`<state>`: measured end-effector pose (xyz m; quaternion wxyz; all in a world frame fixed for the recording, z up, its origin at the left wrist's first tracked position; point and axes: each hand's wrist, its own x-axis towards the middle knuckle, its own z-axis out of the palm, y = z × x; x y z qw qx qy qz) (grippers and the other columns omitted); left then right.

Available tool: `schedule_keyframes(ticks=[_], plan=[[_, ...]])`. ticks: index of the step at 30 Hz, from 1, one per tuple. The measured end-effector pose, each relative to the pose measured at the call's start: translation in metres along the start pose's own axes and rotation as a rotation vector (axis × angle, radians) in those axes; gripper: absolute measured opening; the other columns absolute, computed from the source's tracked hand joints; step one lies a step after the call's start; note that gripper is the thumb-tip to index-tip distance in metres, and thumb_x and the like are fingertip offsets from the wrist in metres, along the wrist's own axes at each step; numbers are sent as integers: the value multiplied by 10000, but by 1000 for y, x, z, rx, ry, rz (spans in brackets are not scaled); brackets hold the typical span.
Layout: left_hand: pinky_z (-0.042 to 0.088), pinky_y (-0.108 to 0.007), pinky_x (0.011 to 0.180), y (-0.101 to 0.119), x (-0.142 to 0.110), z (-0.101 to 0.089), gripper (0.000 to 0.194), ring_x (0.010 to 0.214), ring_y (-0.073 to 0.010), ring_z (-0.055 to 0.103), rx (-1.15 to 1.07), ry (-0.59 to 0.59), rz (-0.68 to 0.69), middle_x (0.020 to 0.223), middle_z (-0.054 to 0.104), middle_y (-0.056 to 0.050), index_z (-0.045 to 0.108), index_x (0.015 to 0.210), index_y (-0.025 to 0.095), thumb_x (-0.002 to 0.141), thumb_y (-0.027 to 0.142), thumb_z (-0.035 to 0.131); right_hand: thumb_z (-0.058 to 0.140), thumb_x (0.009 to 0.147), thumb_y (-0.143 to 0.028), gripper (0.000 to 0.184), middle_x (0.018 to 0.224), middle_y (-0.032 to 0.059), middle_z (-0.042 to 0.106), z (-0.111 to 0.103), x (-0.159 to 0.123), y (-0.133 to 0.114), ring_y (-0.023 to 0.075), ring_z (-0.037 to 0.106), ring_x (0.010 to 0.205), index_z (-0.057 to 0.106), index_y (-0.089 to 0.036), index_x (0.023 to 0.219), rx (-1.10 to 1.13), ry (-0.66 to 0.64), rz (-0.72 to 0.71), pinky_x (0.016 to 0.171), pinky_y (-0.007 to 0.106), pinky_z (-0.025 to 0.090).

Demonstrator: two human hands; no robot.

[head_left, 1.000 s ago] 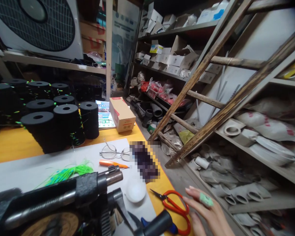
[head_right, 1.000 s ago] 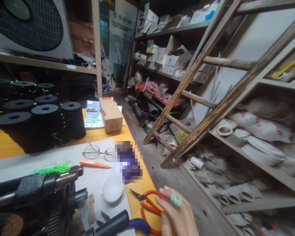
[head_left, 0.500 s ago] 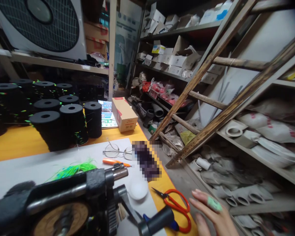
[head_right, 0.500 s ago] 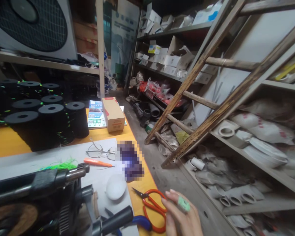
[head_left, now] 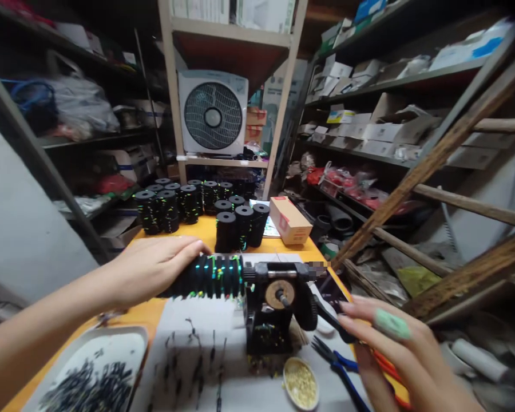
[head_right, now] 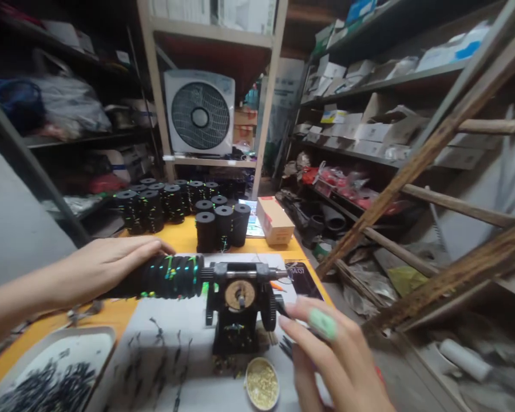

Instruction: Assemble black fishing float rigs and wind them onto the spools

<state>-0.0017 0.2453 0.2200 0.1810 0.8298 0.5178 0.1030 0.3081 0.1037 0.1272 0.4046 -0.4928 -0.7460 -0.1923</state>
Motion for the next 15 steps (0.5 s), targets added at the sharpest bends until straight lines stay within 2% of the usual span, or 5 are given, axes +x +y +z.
schedule_keyframes(ticks=[4, 9, 12, 15], plan=[[336, -421, 1016, 0, 1, -3, 600, 1201, -310, 527, -87, -107, 21, 1294, 630, -40, 658, 1126, 273, 910, 620, 218, 491, 865, -67, 438, 1254, 121, 561, 21, 52, -40, 278, 429, 1259, 488, -175, 1290, 99, -142, -196, 996, 442, 442], [300, -400, 1056, -8, 6, -6, 700, 1217, -310, 520, -211, -160, 79, 1303, 626, -75, 680, 1125, 225, 868, 705, 240, 391, 940, -134, 413, 1312, 119, 534, 54, 90, -55, 255, 395, 1279, 441, -148, 1351, 98, -275, -170, 1055, 475, 398], [323, -372, 1047, -8, 8, -7, 677, 1184, -263, 538, -334, -168, 124, 1262, 644, -92, 666, 1133, 182, 914, 636, 215, 344, 968, -182, 377, 1250, 141, 575, 70, 105, -61, 265, 448, 1217, 485, -107, 1309, 61, -297, -149, 1026, 482, 408], [392, -364, 988, -10, 6, -7, 692, 1095, -232, 580, -496, -147, 146, 1201, 662, -123, 628, 1154, 128, 953, 550, 118, 316, 988, -240, 359, 1141, 136, 633, 82, 116, -69, 266, 523, 1101, 562, -112, 1216, 49, -361, -136, 959, 467, 425]])
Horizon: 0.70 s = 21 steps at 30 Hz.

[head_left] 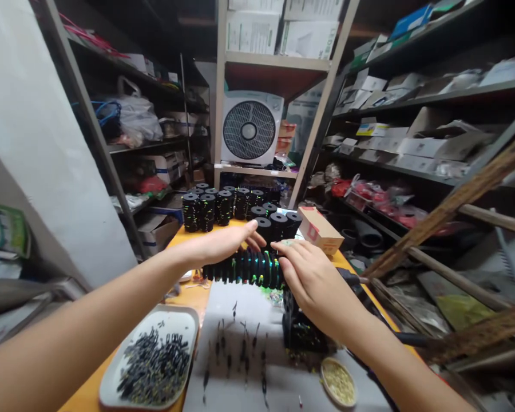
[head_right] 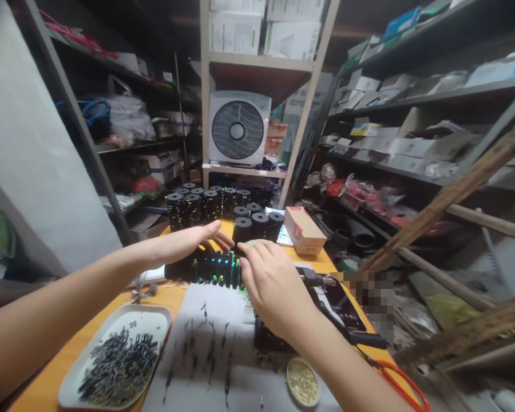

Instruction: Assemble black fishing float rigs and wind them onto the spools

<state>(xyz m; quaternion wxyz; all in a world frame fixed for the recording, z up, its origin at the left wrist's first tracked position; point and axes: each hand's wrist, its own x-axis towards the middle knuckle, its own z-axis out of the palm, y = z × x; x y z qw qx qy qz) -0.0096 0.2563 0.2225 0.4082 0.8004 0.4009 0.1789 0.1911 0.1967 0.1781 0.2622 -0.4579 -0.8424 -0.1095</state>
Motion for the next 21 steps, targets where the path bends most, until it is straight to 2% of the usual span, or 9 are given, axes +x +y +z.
schedule_keyframes(ticks=[5, 9, 12, 15, 21], plan=[[443, -365, 939, -9, -4, -7, 722, 1051, -223, 602, -227, 0, 59, 1191, 654, -135, 586, 1180, 121, 943, 578, 79, 217, 1008, -264, 431, 888, 101, 668, 2, 18, -5, 235, 580, 873, 623, -132, 946, 21, -163, 27, 882, 422, 383], [443, -374, 919, -16, 0, -9, 691, 999, -227, 608, -284, -34, 61, 1100, 684, -118, 624, 1129, 141, 931, 617, 163, 164, 1016, -310, 504, 645, 41, 573, -2, 28, 1, 167, 504, 622, 505, -185, 667, 56, -258, 72, 689, 322, 372], [438, -379, 901, -19, 5, -9, 681, 967, -228, 612, -284, -55, 59, 1075, 695, -109, 630, 1134, 151, 924, 624, 189, 176, 1014, -348, 495, 559, 0, 495, -2, 32, 9, 134, 400, 506, 436, -203, 619, 79, -314, 100, 551, 292, 305], [434, -376, 888, -22, 9, -9, 669, 955, -228, 613, -252, -63, 55, 1077, 698, -107, 634, 1138, 154, 917, 630, 219, 200, 1008, -365, 481, 524, -19, 443, -1, 36, 17, 121, 345, 472, 405, -206, 603, 111, -373, 111, 511, 285, 268], [455, -375, 851, -22, 14, -9, 645, 919, -223, 629, -129, -5, 54, 1065, 695, -122, 621, 1107, 130, 936, 584, 197, 219, 999, -401, 504, 596, 16, 546, 1, 45, 31, 141, 441, 525, 505, -189, 642, 168, -475, 110, 531, 284, 317]])
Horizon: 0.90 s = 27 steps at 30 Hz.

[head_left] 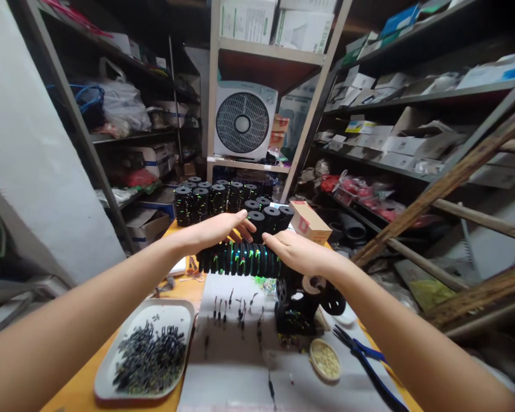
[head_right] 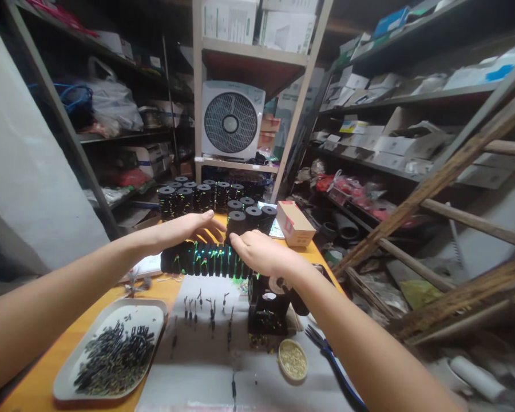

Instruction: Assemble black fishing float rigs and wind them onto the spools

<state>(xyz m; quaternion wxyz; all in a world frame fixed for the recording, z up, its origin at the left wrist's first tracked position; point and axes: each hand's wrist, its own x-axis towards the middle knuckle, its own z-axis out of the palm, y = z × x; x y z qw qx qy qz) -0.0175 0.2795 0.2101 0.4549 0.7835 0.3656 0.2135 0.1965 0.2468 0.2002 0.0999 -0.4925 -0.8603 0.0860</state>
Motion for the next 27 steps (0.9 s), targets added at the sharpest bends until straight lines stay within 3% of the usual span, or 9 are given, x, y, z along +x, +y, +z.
schedule_keyframes(ticks=[4, 8, 12, 16, 22, 27], plan=[[463, -358, 845, 7, -7, 3, 558, 912, -220, 626, 151, 72, 77, 1054, 677, -125, 598, 1082, 116, 951, 512, 228, 240, 993, -403, 499, 808, 74, 677, -3, 8, 8, 184, 586, 690, 629, -169, 788, 30, -63, 12, 607, 286, 407], [421, -360, 887, 18, -19, 11, 465, 948, -239, 598, 375, 56, 134, 1028, 678, -87, 635, 979, 180, 942, 499, 299, 318, 974, -338, 409, 896, 85, 711, -7, 17, 12, 207, 629, 776, 676, -172, 866, 43, -117, 9, 667, 293, 452], [407, -418, 903, 23, -22, 19, 558, 1019, -306, 599, 537, 18, 78, 1131, 675, -123, 633, 1084, 189, 932, 562, 246, 359, 960, -312, 369, 912, 83, 720, -8, 22, 13, 205, 639, 794, 686, -172, 861, 40, -109, -2, 691, 284, 460], [343, -515, 998, 22, -13, 20, 738, 1211, -402, 515, 618, -52, -33, 1349, 574, -178, 582, 1270, 163, 891, 665, 196, 329, 978, -329, 417, 827, 63, 713, -11, 19, 9, 185, 624, 731, 678, -166, 819, 35, -32, -26, 645, 265, 436], [300, -408, 1089, 18, 7, 9, 792, 1331, -302, 436, 588, -195, -112, 1465, 456, -102, 517, 1356, 200, 869, 707, 153, 257, 1004, -325, 456, 872, 63, 709, -19, -3, -7, 168, 616, 767, 669, -166, 891, -32, 146, -32, 678, 260, 405], [308, -434, 1076, 13, 19, 5, 815, 1293, -326, 471, 579, -238, -164, 1442, 474, -157, 537, 1334, 141, 857, 711, 202, 307, 984, -317, 443, 833, 123, 697, -9, -18, -24, 224, 604, 806, 664, -136, 792, -165, 204, -22, 747, 323, 365]])
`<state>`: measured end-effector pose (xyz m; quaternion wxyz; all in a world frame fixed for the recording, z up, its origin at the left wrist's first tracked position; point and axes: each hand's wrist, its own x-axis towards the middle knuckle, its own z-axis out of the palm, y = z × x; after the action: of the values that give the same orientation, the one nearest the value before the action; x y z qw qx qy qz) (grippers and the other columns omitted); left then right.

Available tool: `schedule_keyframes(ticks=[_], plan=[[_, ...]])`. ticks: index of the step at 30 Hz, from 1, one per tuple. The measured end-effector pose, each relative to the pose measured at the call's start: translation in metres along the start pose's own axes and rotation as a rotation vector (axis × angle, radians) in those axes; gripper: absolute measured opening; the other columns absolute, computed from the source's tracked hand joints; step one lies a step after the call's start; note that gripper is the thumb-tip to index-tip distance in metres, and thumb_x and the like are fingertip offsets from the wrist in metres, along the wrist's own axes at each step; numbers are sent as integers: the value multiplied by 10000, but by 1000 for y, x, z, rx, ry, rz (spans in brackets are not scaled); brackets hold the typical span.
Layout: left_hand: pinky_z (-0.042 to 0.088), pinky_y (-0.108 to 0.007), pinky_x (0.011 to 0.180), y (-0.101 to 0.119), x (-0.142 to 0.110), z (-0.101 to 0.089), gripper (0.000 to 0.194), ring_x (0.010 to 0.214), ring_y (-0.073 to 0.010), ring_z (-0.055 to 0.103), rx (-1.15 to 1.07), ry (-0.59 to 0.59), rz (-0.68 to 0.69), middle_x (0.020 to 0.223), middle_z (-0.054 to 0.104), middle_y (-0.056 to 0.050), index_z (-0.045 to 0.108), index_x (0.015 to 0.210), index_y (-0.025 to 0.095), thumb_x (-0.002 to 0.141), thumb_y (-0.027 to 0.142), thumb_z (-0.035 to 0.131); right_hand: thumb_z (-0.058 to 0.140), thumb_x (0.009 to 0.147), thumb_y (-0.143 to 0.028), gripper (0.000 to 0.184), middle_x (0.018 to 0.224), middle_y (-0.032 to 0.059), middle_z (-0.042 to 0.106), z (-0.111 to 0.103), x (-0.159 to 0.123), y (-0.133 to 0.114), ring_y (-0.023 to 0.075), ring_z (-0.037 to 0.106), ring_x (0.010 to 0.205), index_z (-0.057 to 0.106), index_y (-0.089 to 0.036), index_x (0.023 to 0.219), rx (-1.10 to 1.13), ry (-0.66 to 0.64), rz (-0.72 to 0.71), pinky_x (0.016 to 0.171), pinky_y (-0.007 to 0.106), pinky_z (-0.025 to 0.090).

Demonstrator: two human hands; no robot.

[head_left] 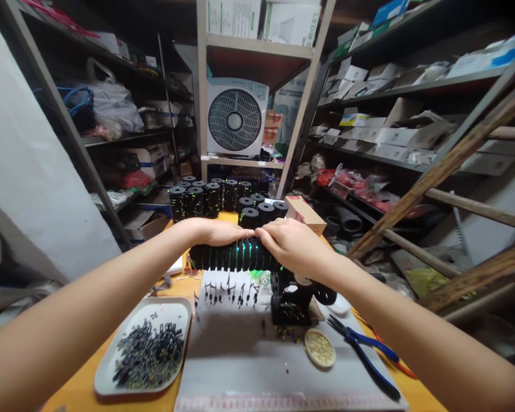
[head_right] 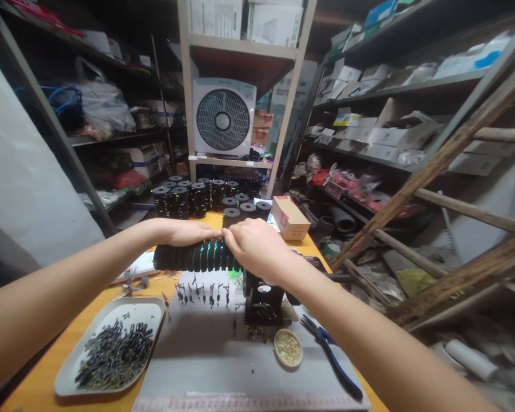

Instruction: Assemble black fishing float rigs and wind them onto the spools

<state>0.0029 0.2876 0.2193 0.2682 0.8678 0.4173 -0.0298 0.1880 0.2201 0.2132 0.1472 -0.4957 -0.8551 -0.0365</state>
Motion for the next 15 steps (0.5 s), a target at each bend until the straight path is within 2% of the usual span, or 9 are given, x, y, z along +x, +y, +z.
schedule_keyframes(ticks=[4, 8, 12, 15], plan=[[317, -423, 1066, -2, 5, -2, 747, 1289, -327, 468, 4, -11, -21, 1451, 463, -165, 550, 1318, 132, 875, 656, 256, 262, 986, -307, 509, 735, 127, 667, 9, 1, -4, 218, 582, 725, 636, -133, 688, -35, -12, 21, 705, 332, 339], [432, -342, 941, -6, 11, -3, 653, 1085, -262, 616, -1, 19, 23, 1273, 640, -139, 642, 1177, 141, 915, 567, 222, 199, 994, -410, 597, 558, 53, 568, 11, 14, 7, 146, 469, 512, 554, -164, 582, 39, -113, 53, 541, 294, 290], [475, -303, 787, -4, 8, -6, 587, 890, -223, 653, 44, 165, 81, 1047, 716, -115, 638, 1082, 140, 926, 529, 226, 230, 977, -474, 579, 553, 21, 539, 10, 26, 21, 114, 417, 468, 471, -179, 541, 125, -243, 42, 489, 268, 287], [465, -294, 760, 5, -6, -7, 524, 849, -208, 647, 105, 267, 119, 988, 711, -94, 631, 1023, 161, 933, 511, 252, 253, 966, -482, 564, 590, 21, 556, 10, 33, 27, 108, 412, 476, 443, -180, 530, 162, -308, 30, 480, 256, 305]])
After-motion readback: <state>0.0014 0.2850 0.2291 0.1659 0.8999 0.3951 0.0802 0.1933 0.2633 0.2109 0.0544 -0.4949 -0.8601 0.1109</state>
